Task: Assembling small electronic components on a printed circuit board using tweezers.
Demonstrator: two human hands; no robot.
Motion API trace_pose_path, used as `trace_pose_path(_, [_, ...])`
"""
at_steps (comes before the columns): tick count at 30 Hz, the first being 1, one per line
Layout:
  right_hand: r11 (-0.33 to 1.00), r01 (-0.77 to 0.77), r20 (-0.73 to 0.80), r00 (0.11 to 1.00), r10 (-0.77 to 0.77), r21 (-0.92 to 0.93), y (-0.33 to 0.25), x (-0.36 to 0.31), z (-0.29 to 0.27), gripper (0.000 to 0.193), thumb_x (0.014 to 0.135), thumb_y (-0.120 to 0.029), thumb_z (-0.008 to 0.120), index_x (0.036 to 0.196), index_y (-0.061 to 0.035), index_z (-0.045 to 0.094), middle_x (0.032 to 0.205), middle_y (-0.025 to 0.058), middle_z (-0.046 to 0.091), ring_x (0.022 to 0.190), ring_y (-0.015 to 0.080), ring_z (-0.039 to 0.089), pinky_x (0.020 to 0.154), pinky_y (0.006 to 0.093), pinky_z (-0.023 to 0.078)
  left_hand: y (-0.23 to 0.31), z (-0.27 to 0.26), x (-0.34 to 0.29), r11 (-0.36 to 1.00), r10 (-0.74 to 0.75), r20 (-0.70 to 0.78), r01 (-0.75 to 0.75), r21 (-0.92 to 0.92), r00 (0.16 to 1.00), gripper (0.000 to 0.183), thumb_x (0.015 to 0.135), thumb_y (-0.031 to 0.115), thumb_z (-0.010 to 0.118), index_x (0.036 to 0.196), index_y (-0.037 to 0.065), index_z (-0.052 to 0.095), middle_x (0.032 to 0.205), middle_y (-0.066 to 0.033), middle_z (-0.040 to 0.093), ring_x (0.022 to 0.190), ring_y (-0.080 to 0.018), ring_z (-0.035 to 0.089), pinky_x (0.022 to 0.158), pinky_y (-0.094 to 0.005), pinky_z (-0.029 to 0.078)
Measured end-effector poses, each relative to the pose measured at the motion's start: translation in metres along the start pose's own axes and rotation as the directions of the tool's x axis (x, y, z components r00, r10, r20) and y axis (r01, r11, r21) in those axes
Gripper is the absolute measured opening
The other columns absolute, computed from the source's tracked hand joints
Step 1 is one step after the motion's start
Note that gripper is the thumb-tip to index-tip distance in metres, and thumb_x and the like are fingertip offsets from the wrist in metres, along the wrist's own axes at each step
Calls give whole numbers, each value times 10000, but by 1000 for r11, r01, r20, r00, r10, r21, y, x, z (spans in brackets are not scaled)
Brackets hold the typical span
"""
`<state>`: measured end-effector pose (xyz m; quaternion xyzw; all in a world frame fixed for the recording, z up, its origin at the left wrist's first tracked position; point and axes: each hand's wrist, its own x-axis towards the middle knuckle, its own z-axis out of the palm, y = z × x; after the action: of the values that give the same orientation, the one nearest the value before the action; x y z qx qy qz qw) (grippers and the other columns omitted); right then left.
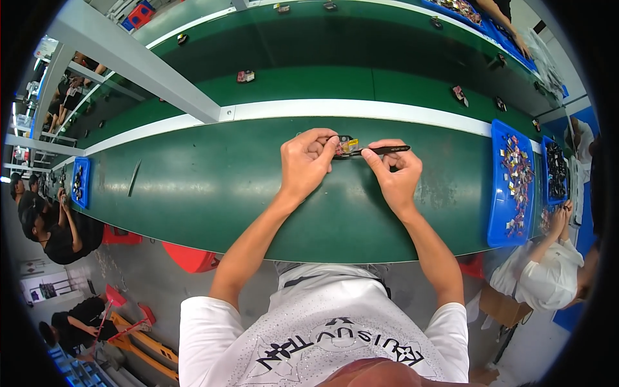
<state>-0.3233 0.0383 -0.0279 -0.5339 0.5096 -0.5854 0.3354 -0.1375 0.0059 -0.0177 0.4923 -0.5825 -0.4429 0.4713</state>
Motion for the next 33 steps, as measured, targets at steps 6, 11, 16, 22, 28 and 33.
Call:
trace_pose_path(6, [990, -103, 28, 994, 101, 98, 1, 3, -2, 112, 859, 1, 789, 937, 24, 714, 694, -39, 613, 543, -14, 415, 480, 181, 279, 0, 3, -2, 999, -8, 15, 8, -35, 1000, 158, 954, 72, 692, 1044, -57, 710, 702, -47, 685, 524, -58, 584, 407, -209, 395])
trace_pose_path(11, [937, -203, 58, 979, 195, 283, -1, 6, -1, 110, 883, 43, 746, 974, 57, 686, 839, 79, 716, 708, 71, 660, 601, 181, 497, -1, 5, -2, 999, 10, 12, -10, -44, 1000, 162, 955, 68, 689, 1053, -60, 706, 706, -48, 686, 525, -59, 585, 412, -207, 405])
trace_pose_path(16, [928, -224, 110, 974, 199, 299, -3, 6, -3, 108, 893, 58, 724, 985, 73, 669, 913, 144, 731, 843, 162, 730, 755, 245, 594, -3, 4, -2, 999, 15, 24, -14, -52, 1000, 161, 955, 58, 685, 1062, -60, 704, 713, -52, 686, 537, -64, 594, 428, -206, 427])
trace_pose_path(22, [916, -282, 120, 959, 258, 287, -8, 6, -5, 102, 900, 64, 708, 991, 76, 664, 929, 153, 729, 853, 182, 732, 775, 260, 596, -2, 3, -2, 998, 13, 42, -10, -57, 999, 163, 955, 54, 684, 1067, -63, 703, 722, -55, 688, 543, -66, 596, 435, -205, 434])
trace_pose_path(28, [877, -352, 156, 935, 317, 326, -10, 9, -8, 108, 901, 64, 705, 998, 76, 658, 945, 160, 725, 875, 195, 731, 797, 269, 592, 1, 0, 0, 972, -91, 117, 114, -206, 989, 188, 967, 59, 668, 1081, -90, 682, 751, -86, 689, 546, -90, 610, 432, -215, 445])
trace_pose_path(33, [890, -314, 155, 948, 277, 332, -5, 8, -9, 111, 901, 61, 708, 1000, 71, 658, 943, 148, 724, 881, 186, 729, 793, 261, 587, 1, -5, 5, 913, -160, 239, 235, -332, 958, 223, 983, 87, 654, 1110, -97, 657, 869, -126, 691, 575, -124, 639, 433, -216, 469])
